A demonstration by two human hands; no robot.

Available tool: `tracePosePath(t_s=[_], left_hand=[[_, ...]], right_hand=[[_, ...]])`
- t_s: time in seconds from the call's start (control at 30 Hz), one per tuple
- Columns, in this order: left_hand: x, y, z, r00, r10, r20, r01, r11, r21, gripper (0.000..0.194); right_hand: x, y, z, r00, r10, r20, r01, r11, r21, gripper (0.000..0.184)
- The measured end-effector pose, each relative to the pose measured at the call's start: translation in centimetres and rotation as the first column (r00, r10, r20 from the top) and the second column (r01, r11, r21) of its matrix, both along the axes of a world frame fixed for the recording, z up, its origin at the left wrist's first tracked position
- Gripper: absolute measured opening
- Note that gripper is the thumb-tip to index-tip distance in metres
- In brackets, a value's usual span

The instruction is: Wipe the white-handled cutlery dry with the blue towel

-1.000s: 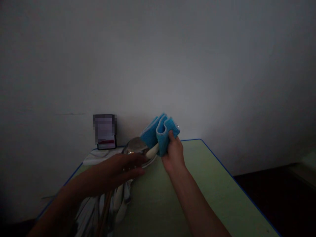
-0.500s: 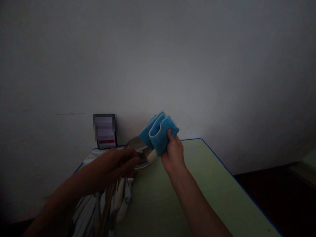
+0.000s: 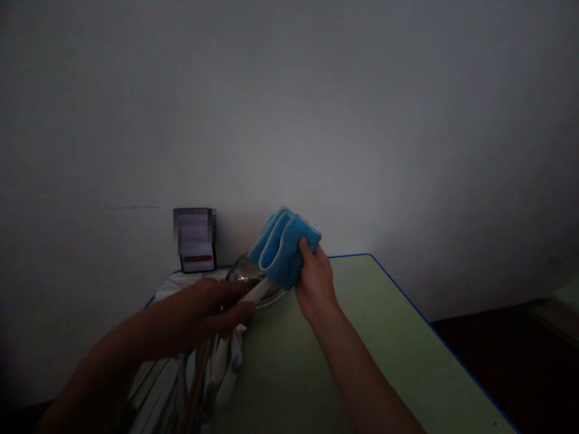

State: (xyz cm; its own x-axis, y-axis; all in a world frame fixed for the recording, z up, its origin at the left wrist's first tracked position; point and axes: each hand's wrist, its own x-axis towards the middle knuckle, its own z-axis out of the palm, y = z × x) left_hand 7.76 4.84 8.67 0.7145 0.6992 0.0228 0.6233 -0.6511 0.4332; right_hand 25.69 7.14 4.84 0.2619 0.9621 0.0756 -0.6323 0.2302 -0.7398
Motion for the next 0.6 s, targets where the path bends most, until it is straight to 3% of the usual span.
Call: tracePosePath(t_s=[0.1, 0.23, 0.4, 0.47, 0.6], left_hand=[[-1.2, 0.3, 0.5, 0.996, 0.062, 0.060, -0.061, 0.998, -0.027, 0.030], [-1.7, 0.6, 0.6, 0.979, 0.119, 0.167, -0.122, 0.993, 0.003, 0.029], [-2.0, 0.7, 0.6, 0.968, 0.131, 0.215, -0.142, 0.989, 0.032, 0.027], [-2.3, 0.7, 0.6, 0.970, 0.096, 0.223, -0.103, 0.994, 0.021, 0.026], [-3.0, 0.9, 0.5, 0.974, 0.100, 0.202, -0.110, 0.993, 0.038, 0.027]], right_hand=[[1.1, 0.0, 0.0, 0.968, 0.122, 0.219, -0.138, 0.989, 0.061, 0.022], [1.4, -0.5, -0.3, 0.880, 0.149, 0.452, -0.202, 0.977, 0.071, 0.023], [2.3, -1.0, 0.1, 0.581, 0.273, 0.767, -0.338, 0.938, -0.078, 0.025], [3.0, -1.1, 0.5, 0.500, 0.282, 0.819, -0.333, 0.935, -0.119, 0.026], [3.9, -1.2, 1.2, 0.468, 0.175, 0.866, -0.232, 0.970, -0.071, 0.026]])
